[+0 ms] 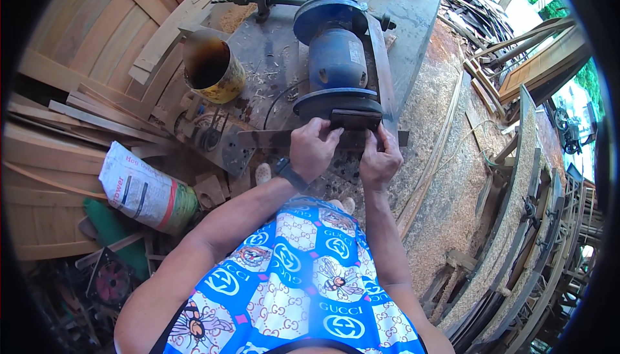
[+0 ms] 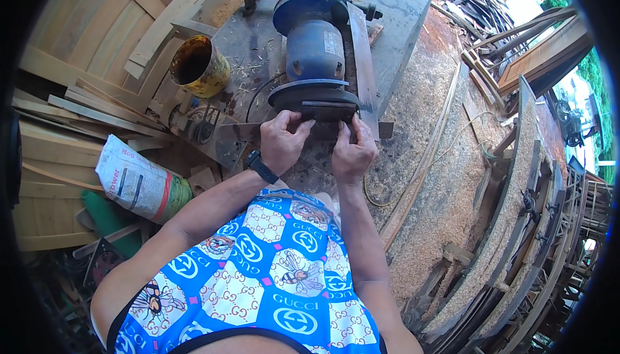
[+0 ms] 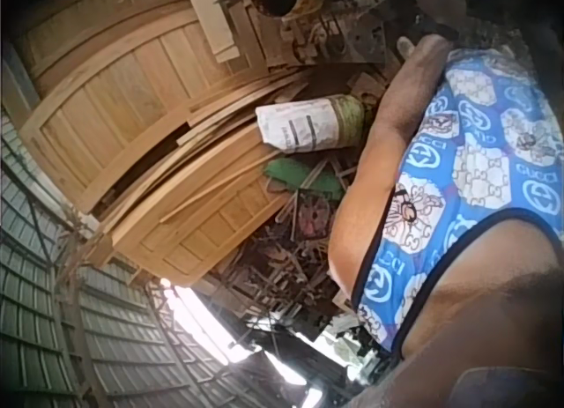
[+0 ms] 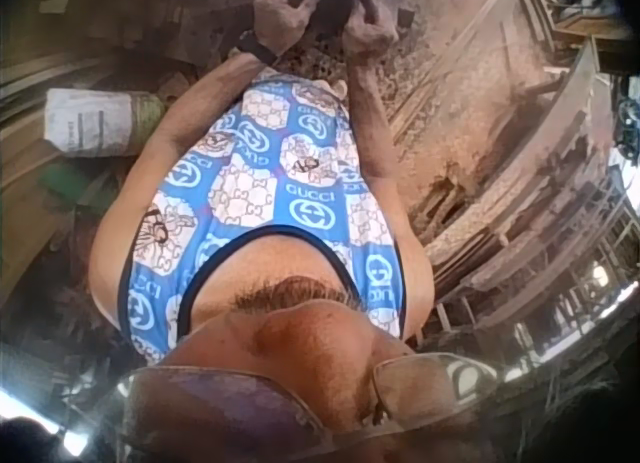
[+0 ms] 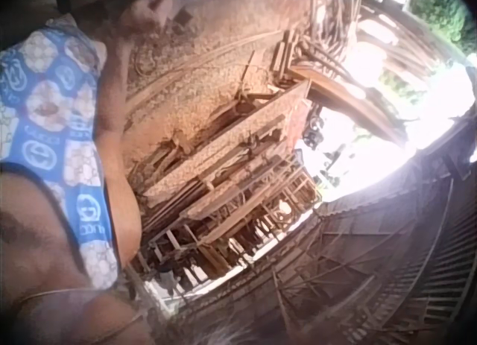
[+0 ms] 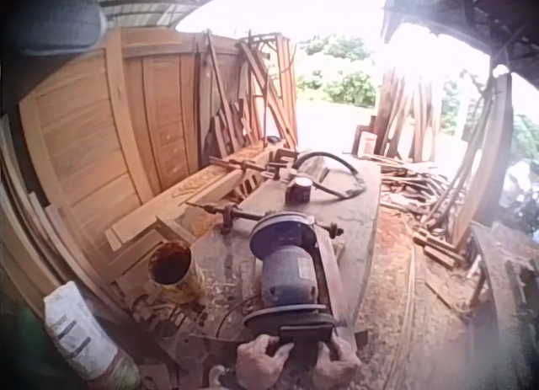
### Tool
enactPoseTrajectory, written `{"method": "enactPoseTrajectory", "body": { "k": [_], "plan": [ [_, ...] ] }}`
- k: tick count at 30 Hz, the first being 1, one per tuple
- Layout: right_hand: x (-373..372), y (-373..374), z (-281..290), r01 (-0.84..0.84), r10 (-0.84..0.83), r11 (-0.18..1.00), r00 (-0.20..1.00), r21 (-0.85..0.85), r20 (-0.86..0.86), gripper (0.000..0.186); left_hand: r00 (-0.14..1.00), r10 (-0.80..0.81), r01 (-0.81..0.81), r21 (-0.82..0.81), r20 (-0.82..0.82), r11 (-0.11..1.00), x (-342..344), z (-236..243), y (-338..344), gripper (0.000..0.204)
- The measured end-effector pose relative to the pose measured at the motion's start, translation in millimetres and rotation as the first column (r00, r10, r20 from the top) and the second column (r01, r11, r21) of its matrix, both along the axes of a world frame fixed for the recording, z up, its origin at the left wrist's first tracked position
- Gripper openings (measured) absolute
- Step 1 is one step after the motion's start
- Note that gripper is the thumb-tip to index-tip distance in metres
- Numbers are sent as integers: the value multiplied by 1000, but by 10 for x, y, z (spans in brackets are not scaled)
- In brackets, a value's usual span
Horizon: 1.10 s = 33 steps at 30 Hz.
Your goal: The person holds a metal part against the rotating wheel of a bench grinder and then applies liquid from a container to the part using a small brush.
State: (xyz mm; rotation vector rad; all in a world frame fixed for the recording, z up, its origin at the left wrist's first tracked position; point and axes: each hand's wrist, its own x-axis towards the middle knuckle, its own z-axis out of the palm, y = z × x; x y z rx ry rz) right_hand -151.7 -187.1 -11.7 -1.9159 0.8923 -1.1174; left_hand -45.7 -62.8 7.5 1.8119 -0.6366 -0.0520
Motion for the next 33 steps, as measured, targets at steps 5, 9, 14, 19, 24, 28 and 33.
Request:
{"method": "enactPoseTrajectory", "body": {
  "k": [5,9,14,19,24,28,33],
  "plan": [
    [9,-20,-35,3,-3,1000,1000,2,4,28,999,-15,15,-22,-44,1000,-4,21,-8,27],
    [19,-5,17,4,-4,1000,1000,-17,-9,27,999,-14,13,-22,-43,1000,5,6,-4,26],
    [34,6,23,6,-6,1000,1000,-30,-17,27,999,-15,13,-31,-52,999,13,3,0,26],
    [44,3,-15,1,-1,999,1000,-53,-10,28,1000,-4,3,-7,-8,1000,18,30,17,27],
    [53,14,-1,-1,-1,998,1000,-69,-27,30,998,19,-17,-30,62,999,46,16,14,20],
    [62,15,1,3,-7,996,999,-95,-46,32,999,16,-13,-69,34,997,50,47,16,19],
    [78,23,-16,-19,11,990,998,-140,-55,32,1000,13,-13,-50,-11,999,75,57,51,19]
  ]
}}
